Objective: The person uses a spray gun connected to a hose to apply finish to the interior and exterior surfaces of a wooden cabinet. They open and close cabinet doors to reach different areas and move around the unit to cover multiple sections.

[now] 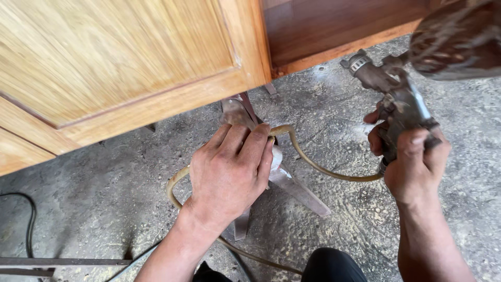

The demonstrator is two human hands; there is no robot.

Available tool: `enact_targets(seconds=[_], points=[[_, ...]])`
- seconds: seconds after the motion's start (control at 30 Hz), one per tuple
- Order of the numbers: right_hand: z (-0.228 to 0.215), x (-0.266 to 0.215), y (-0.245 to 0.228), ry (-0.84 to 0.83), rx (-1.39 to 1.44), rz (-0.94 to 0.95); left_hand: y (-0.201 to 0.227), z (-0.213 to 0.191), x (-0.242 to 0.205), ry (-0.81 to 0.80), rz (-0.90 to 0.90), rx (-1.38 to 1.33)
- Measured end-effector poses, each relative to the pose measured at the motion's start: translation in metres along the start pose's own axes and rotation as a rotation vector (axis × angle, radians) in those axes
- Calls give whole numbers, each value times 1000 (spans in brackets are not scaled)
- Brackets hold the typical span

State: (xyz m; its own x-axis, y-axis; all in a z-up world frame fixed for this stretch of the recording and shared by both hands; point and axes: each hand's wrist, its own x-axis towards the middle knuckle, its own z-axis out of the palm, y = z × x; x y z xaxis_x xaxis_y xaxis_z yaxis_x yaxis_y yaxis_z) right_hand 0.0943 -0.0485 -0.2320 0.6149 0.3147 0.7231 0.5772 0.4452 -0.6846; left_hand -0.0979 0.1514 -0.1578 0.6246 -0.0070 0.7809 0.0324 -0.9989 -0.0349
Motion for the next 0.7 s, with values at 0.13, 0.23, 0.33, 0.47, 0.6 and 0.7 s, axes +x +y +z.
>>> enact_targets(seconds=[0.13, 0.23, 0.33, 0.47, 0.6, 0.7], points=[[11, 41, -8, 64, 112, -103, -21, -21, 28, -2, -61, -4], [21, 88, 2, 224, 246, -151, -46, -38, 50, -63, -130, -28], [22, 111, -5, 368, 178, -146, -67, -57, 54, -43, -159, -90], [27, 94, -61, 310, -11, -45, -81, -76, 57, -192, -311, -202], [55, 61, -151, -70, -308, 143, -96, -118, 57, -93, -317, -243], [87, 45, -229, -153, -236, 440, -116, -157, 50, -42, -602, -220]])
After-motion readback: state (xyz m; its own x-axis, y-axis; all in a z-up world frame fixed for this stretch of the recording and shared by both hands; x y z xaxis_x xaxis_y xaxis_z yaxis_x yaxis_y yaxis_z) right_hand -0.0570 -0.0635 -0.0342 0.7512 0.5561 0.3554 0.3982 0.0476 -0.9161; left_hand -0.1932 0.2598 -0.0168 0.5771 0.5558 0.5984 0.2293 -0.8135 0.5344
